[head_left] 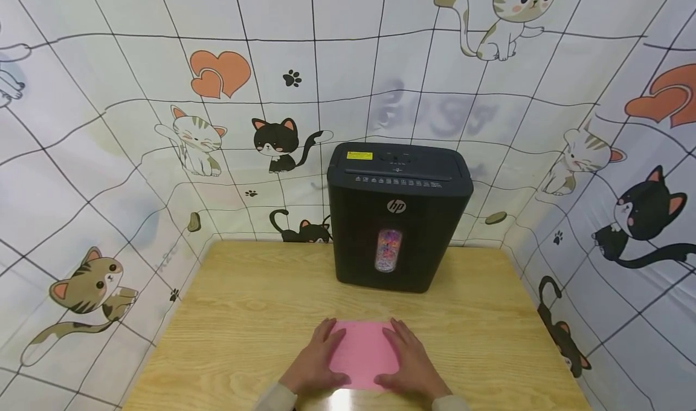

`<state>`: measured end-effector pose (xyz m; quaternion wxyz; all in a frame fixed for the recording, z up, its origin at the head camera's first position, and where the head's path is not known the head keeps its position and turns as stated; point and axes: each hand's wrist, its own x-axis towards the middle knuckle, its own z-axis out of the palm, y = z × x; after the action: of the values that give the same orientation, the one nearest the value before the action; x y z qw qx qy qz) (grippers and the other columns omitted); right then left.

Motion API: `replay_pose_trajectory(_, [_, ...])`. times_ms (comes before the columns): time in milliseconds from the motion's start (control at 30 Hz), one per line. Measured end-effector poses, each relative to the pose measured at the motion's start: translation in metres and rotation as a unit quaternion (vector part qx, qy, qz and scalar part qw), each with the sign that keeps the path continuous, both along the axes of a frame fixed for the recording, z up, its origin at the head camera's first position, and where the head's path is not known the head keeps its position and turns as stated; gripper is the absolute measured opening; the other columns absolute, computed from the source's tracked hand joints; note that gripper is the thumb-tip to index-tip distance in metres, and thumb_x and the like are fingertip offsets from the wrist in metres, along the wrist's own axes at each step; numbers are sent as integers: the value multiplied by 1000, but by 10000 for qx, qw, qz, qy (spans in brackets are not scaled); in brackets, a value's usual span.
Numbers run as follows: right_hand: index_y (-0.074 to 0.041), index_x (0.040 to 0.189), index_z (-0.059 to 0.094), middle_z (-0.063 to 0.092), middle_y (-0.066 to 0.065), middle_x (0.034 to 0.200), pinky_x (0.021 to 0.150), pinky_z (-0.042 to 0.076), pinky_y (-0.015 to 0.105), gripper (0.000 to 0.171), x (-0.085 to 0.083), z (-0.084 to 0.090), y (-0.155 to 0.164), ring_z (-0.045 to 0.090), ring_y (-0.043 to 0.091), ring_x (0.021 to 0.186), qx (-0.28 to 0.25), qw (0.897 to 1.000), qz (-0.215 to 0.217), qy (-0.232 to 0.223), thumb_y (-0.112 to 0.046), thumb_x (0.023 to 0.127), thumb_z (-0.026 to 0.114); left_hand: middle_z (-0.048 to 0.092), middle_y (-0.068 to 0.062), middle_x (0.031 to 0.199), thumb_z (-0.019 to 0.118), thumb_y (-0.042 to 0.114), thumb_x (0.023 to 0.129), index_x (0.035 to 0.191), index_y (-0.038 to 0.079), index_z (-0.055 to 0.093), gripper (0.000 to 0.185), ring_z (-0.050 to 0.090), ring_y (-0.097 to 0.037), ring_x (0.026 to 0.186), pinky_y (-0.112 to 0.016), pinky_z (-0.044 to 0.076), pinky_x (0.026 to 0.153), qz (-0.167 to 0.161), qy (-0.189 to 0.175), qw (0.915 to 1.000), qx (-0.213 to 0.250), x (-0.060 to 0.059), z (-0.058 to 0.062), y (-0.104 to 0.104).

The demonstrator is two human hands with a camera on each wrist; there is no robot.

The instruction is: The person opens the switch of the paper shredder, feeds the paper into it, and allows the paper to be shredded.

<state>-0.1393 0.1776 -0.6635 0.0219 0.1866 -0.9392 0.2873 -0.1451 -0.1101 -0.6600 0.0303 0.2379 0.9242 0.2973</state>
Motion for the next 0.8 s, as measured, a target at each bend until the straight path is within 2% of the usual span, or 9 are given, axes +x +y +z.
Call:
replay_pose_trajectory(133, [-7,148,52,38,21,162,114,35,67,108,0,-1,0,35,46,149,-4,9999,-4,145,-56,60,91,27,-19,167,88,54,70,151,7,50,101,27,-42,154,-55,46,111,14,63,9999,-88,-1,-2,0])
replay_pose_trajectory(467, [-12,151,51,31,12,168,120,29,63,107,2,0,1,27,39,155,58,9990,-135,-422,-60,62,89,26,-17,168,89,50,69,150,8,51,99,26,-42,154,-56,46,110,100,10,9999,11,2,-2,3])
replay_pose_trajectory(667, [-12,150,52,32,12,168,120,30,63,107,1,-3,2,28,39,155,168,9990,-98,-413,-65,64,86,25,-14,169,89,51,69,152,11,50,100,22,-40,156,-55,44,114,173,-125,9998,-8,3,-3,3])
replay_pose_trajectory(800, [-12,151,52,32,11,168,119,31,63,107,2,-1,1,28,39,155,153,9989,-90,-436,-66,65,86,25,-15,169,89,51,69,151,10,51,99,23,-41,155,-56,44,113,165,-81,9998,-13,3,-4,2])
